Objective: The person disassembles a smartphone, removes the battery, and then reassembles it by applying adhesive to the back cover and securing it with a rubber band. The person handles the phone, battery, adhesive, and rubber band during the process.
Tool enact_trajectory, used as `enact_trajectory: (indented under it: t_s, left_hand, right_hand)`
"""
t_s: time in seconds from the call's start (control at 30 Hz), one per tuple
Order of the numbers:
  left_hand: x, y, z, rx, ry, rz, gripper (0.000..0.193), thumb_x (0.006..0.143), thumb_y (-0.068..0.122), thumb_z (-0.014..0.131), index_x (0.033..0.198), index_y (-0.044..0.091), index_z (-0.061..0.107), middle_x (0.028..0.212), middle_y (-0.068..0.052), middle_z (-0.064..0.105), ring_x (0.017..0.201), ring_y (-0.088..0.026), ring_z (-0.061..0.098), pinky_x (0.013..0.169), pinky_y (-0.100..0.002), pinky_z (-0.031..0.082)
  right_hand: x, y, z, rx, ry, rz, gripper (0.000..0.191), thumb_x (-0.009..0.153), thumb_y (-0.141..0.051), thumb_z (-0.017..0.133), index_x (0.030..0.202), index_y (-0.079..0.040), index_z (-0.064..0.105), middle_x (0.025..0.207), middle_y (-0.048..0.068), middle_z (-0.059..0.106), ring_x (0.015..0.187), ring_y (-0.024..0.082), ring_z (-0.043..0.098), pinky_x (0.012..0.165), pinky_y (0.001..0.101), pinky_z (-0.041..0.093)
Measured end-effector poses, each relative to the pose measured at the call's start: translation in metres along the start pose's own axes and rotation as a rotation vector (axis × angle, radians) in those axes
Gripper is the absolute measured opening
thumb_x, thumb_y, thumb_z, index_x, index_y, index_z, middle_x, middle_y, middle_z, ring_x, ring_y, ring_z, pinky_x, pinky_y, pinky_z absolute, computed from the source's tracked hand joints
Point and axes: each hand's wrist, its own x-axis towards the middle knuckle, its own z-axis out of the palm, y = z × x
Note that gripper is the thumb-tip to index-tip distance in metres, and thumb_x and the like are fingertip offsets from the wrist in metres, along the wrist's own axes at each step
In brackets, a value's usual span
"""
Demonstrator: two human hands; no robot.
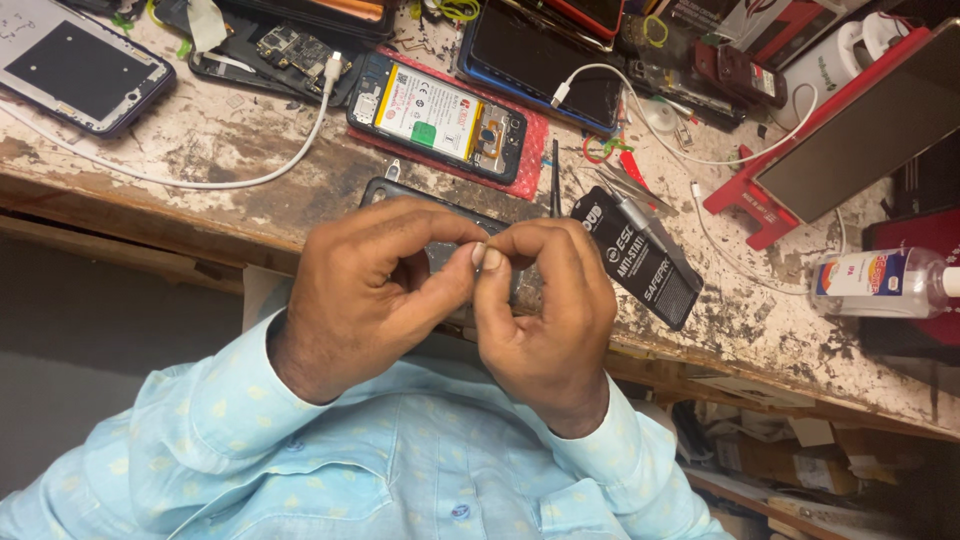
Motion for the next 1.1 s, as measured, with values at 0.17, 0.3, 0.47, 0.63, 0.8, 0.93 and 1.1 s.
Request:
enact_trajectory:
  t_s: [0.17, 0.3, 0.47, 0.63, 0.8, 0.93, 1.1]
  left_hand:
    - [0.001, -0.002, 0.000, 0.040, 0.013, -0.006, 0.013, 0.093, 0.011, 0.076, 0.103, 0.003, 0.075, 0.090, -0.004, 0.073, 0.059, -0.006, 0.062, 0.051, -0.022, 0.047]
    - [0.001, -0.004, 0.002, 0.049, 0.029, -0.006, 0.011, 0.092, 0.009, 0.075, 0.101, 0.003, 0.074, 0.088, -0.004, 0.072, 0.059, -0.006, 0.061, 0.051, -0.022, 0.047]
    - [0.001, -0.010, 0.003, -0.025, 0.073, -0.073, 0.010, 0.091, 0.006, 0.074, 0.099, 0.001, 0.072, 0.089, -0.004, 0.071, 0.060, -0.004, 0.061, 0.052, -0.021, 0.047]
    - [0.002, -0.013, 0.003, -0.131, 0.052, -0.142, 0.008, 0.092, 0.005, 0.073, 0.099, 0.001, 0.073, 0.086, -0.003, 0.070, 0.063, -0.003, 0.059, 0.054, -0.020, 0.046]
    - [0.006, -0.007, 0.013, -0.186, -0.004, -0.129, 0.009, 0.094, 0.007, 0.073, 0.101, 0.002, 0.074, 0.088, -0.003, 0.070, 0.064, -0.003, 0.057, 0.057, -0.020, 0.045]
    - [0.005, -0.002, 0.013, -0.233, -0.052, -0.087, 0.009, 0.096, 0.008, 0.072, 0.102, 0.003, 0.074, 0.096, -0.003, 0.071, 0.067, -0.003, 0.059, 0.058, -0.020, 0.046]
    - [0.004, -0.002, 0.013, -0.153, -0.029, -0.058, 0.010, 0.096, 0.009, 0.072, 0.103, 0.002, 0.073, 0.098, -0.003, 0.072, 0.064, -0.003, 0.060, 0.056, -0.020, 0.047]
  right_hand:
    - [0.003, -0.002, 0.001, -0.038, -0.012, -0.021, 0.012, 0.096, 0.003, 0.070, 0.102, 0.001, 0.060, 0.097, 0.012, 0.064, 0.087, 0.024, 0.066, 0.078, 0.0349, 0.053]
    - [-0.001, 0.001, 0.003, 0.022, -0.019, 0.066, 0.010, 0.095, 0.004, 0.068, 0.101, 0.001, 0.061, 0.094, 0.013, 0.064, 0.083, 0.023, 0.067, 0.075, 0.0338, 0.053]
    - [-0.004, 0.024, -0.012, 0.164, 0.014, 0.281, 0.005, 0.097, 0.002, 0.064, 0.102, 0.000, 0.063, 0.090, 0.011, 0.067, 0.080, 0.023, 0.067, 0.073, 0.0318, 0.053]
    - [0.011, 0.059, -0.041, -0.496, -0.003, 0.117, 0.009, 0.094, 0.000, 0.076, 0.100, 0.000, 0.069, 0.096, 0.010, 0.067, 0.091, 0.023, 0.063, 0.082, 0.0336, 0.049]
    - [-0.003, 0.047, -0.039, 0.170, 0.035, 0.279, 0.024, 0.100, 0.001, 0.067, 0.123, 0.000, 0.070, 0.111, 0.007, 0.065, 0.101, 0.012, 0.063, 0.091, 0.0261, 0.052]
    - [-0.013, 0.030, -0.027, 0.636, -0.084, 0.377, 0.023, 0.101, 0.001, 0.066, 0.124, 0.002, 0.070, 0.116, 0.007, 0.064, 0.106, 0.013, 0.062, 0.095, 0.0267, 0.051]
    - [-0.015, 0.024, -0.016, 0.532, -0.015, 0.255, 0.024, 0.096, 0.004, 0.074, 0.120, 0.002, 0.071, 0.117, 0.009, 0.066, 0.108, 0.014, 0.063, 0.096, 0.0266, 0.051]
